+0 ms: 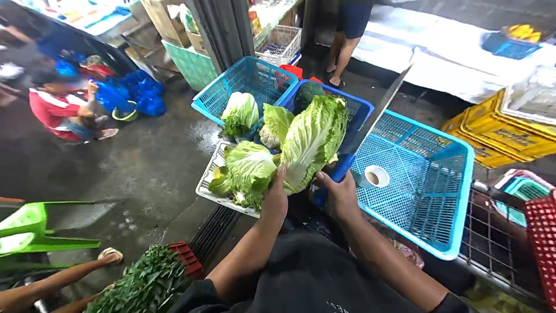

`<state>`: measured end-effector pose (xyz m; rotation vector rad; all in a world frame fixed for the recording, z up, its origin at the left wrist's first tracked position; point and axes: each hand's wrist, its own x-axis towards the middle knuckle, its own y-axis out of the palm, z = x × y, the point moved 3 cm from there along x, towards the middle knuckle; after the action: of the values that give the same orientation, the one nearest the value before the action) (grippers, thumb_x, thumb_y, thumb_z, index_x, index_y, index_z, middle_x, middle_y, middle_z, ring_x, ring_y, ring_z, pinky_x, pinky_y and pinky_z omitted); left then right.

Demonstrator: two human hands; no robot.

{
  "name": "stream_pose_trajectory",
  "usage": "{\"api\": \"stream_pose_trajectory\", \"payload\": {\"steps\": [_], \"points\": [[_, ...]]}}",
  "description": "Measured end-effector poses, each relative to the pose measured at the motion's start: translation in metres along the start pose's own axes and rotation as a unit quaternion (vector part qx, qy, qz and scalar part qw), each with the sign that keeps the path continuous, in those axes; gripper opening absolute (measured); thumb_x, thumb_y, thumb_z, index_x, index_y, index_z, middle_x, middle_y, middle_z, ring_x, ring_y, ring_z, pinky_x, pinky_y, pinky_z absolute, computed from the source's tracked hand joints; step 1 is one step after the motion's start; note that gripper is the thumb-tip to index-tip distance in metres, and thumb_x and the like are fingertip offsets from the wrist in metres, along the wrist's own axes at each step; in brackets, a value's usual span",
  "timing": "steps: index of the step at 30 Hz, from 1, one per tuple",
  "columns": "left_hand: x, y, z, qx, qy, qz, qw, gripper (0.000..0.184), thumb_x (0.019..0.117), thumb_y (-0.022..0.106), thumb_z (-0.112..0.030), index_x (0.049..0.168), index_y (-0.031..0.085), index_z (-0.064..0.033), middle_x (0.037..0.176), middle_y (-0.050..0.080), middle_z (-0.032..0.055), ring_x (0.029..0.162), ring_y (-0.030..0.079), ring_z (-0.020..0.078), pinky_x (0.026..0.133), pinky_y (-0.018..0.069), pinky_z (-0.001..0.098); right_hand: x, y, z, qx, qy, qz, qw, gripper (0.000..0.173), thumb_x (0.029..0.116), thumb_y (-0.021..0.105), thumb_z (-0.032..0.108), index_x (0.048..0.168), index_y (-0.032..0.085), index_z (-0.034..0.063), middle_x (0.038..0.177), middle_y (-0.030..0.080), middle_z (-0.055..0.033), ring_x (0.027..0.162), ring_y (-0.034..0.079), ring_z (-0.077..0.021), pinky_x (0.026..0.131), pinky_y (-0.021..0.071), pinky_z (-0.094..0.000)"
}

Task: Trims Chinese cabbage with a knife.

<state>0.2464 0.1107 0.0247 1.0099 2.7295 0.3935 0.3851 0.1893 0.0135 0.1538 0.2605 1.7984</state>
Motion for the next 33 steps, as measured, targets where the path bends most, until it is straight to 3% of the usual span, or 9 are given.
{"api": "stream_pose_trajectory", "payload": {"steps": [7, 10, 15, 17, 20, 22, 25, 28, 33], "points": [[0.014, -0.023, -0.018, 0.11, 0.203, 0.077, 0.97, 0.039, 0.1037, 0.052, -0.021, 0.132, 0.059, 0.005, 0.136, 0.063, 0.0122, 0.128, 0.057, 0.0143, 0.111, 0.0453, 0.0337, -0.001, 0.058, 0.01, 0.103, 0.012, 0.033, 0.994, 0.064, 0.0823, 0.081, 0.012, 0.132, 0.043, -0.0034, 0.103, 0.069, -0.0136, 0.09, 0.073, -0.0191, 0.083, 0.0641, -0.0365], [0.018, -0.034, -0.029, 0.13, 0.296, 0.068, 0.944, 0.034, 0.0995, 0.058, -0.02, 0.123, 0.062, 0.0046, 0.132, 0.064, 0.0126, 0.126, 0.06, 0.0181, 0.109, 0.0489, 0.0369, 0.001, 0.083, 0.011, 0.115, -0.007, 0.049, 0.992, 0.088, 0.0759, 0.09, 0.022, 0.14, 0.033, -0.0008, 0.111, 0.065, -0.0145, 0.096, 0.071, -0.0201, 0.085, 0.0632, -0.0376], [0.053, -0.041, -0.031, -0.131, 0.15, 0.11, 0.974, 0.025, 0.0944, 0.057, 0.007, 0.117, 0.067, 0.0004, 0.117, 0.072, 0.0018, 0.111, 0.066, 0.0051, 0.093, 0.0548, 0.0214, 0.013, 0.118, 0.01, 0.11, -0.02, 0.036, 0.993, 0.093, 0.0756, 0.089, 0.03, 0.143, 0.031, 0.0009, 0.11, 0.065, -0.0146, 0.091, 0.071, -0.0217, 0.078, 0.0638, -0.0399], [0.057, -0.049, -0.054, -0.123, 0.134, 0.109, 0.977, 0.027, 0.0879, 0.055, 0.013, 0.113, 0.064, 0.0081, 0.116, 0.071, 0.0054, 0.111, 0.064, 0.0051, 0.094, 0.0526, 0.0206, 0.019, 0.134, 0.007, 0.111, -0.014, 0.026, 0.993, 0.091, 0.0759, 0.087, 0.032, 0.143, 0.033, 0.0012, 0.109, 0.065, -0.0151, 0.09, 0.072, -0.0228, 0.077, 0.064, -0.0418], [0.052, -0.079, -0.087, -0.035, 0.205, 0.123, 0.97, 0.029, 0.083, 0.059, 0.005, 0.111, 0.06, 0.0122, 0.124, 0.067, 0.0154, 0.127, 0.058, 0.0187, 0.109, 0.0468, 0.0314, 0.026, 0.162, 0.002, 0.125, 0.001, 0.011, 0.992, 0.076, 0.0835, 0.08, 0.033, 0.141, 0.041, 0.0032, 0.107, 0.067, -0.0138, 0.092, 0.071, -0.0226, 0.08, 0.0633, -0.0438], [0.066, -0.104, -0.089, -0.039, 0.271, 0.135, 0.952, 0.012, 0.0966, 0.058, -0.01, 0.104, 0.063, -0.0016, 0.111, 0.072, 0.01, 0.121, 0.064, 0.0246, 0.109, 0.0495, 0.0415, 0.031, 0.18, -0.001, 0.129, 0.015, -0.008, 0.992, 0.06, 0.0901, 0.073, 0.035, 0.136, 0.048, 0.005, 0.105, 0.068, -0.0116, 0.091, 0.071, -0.021, 0.08, 0.0624, -0.0428], [0.103, -0.128, -0.092, -0.236, 0.114, 0.092, 0.961, 0.021, 0.1022, 0.043, -0.012, 0.098, 0.063, -0.0113, 0.082, 0.069, 0.0004, 0.086, 0.069, 0.0156, 0.09, 0.0572, 0.039, 0.036, 0.204, -0.004, 0.16, 0.025, -0.003, 0.987, 0.049, 0.0976, 0.065, 0.038, 0.134, 0.052, 0.0088, 0.108, 0.069, -0.0103, 0.095, 0.07, -0.0207, 0.082, 0.0614, -0.0426], [0.152, -0.162, -0.104, -0.354, -0.125, 0.083, 0.923, 0.031, 0.1078, 0.029, -0.019, 0.092, 0.055, -0.0151, 0.061, 0.047, -0.0046, 0.054, 0.053, 0.0106, 0.063, 0.0553, 0.0306, 0.04, 0.217, 0.0, 0.219, 0.014, 0.045, 0.975, 0.05, 0.0951, 0.065, 0.053, 0.13, 0.058, 0.0177, 0.112, 0.07, -0.0065, 0.102, 0.069, -0.0197, 0.086, 0.0608, -0.0444], [0.208, -0.219, -0.028, -0.137, -0.238, 0.039, 0.961, 0.021, 0.1078, 0.046, -0.021, 0.096, 0.057, -0.0081, 0.063, 0.053, 0.0007, 0.051, 0.052, 0.0138, 0.052, 0.0533, 0.033, 0.037, 0.213, -0.004, 0.23, -0.035, 0.059, 0.971, 0.043, 0.0901, 0.074, 0.046, 0.122, 0.063, 0.0187, 0.108, 0.071, -0.0031, 0.1, 0.07, -0.0152, 0.087, 0.0609, -0.0397]]}}
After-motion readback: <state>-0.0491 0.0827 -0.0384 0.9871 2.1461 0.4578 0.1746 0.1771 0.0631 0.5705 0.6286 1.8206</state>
